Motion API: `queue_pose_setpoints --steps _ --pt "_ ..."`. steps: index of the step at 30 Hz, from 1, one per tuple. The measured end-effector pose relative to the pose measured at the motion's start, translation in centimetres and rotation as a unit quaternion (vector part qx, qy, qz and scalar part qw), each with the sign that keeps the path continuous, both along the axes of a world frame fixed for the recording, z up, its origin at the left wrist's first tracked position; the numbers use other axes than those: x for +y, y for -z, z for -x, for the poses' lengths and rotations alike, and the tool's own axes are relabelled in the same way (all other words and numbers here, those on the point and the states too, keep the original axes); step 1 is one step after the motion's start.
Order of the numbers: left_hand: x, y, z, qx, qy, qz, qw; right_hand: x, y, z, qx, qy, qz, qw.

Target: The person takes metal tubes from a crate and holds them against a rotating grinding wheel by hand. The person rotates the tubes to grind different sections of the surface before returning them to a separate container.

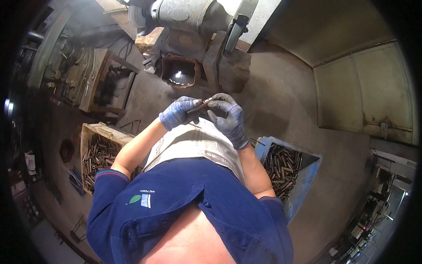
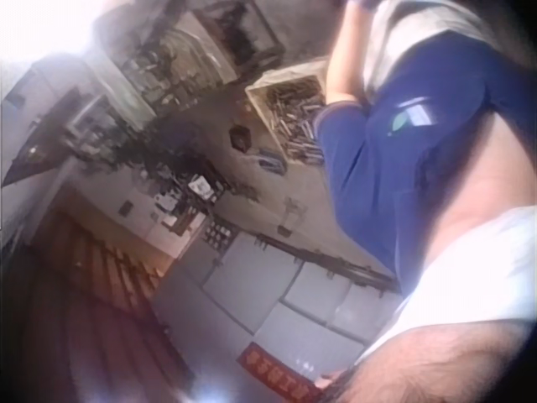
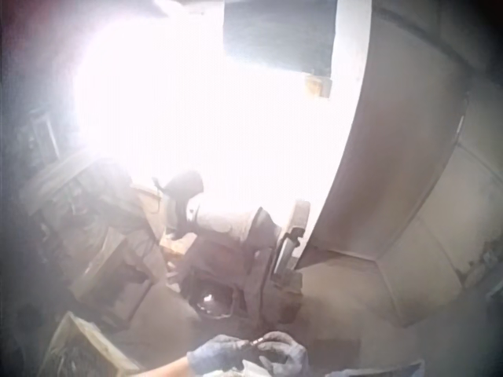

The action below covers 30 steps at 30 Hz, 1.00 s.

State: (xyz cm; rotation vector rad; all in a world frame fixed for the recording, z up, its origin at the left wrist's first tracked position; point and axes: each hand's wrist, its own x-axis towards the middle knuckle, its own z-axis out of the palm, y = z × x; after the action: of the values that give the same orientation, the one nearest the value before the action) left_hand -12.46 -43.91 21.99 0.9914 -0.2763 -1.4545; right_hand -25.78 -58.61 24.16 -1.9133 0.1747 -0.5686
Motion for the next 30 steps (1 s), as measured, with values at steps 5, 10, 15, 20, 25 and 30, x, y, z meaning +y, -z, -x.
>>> queue_pose_setpoints --steps 5,10,15,20,25,30 --pt "-1.0 0.7 -0.4 -0.039 0.030 -0.025 0.999 0.0 0.0 0.7 0.013 -0.052 -0.241 0.969" --pt "-2.3 0.6 -1.6 -0.083 0.052 -0.045 0.994 -1.0 1.3 0.7 -0.001 -0.024 -0.169 0.985" --pt "-2.9 2.2 -4.3 -0.132 -0.030 -0.046 0.990 -1.0 1.3 0.0 -0.017 0.067 -0.147 0.987" --pt "-3.0 1.6 -5.9 -0.223 -0.100 0.000 0.970 -1.8 2.1 -1.3 -0.037 0.124 -0.092 0.987" --pt "-4.8 2.0 -7.5 -0.253 -0.145 0.061 0.955 -2.0 3.0 -4.3 -0.067 0.154 -0.076 0.983" --pt "-6.0 1.8 -10.5 -0.244 -0.146 0.041 0.958 -1.7 3.4 -7.3 -0.091 0.177 -0.093 0.976"
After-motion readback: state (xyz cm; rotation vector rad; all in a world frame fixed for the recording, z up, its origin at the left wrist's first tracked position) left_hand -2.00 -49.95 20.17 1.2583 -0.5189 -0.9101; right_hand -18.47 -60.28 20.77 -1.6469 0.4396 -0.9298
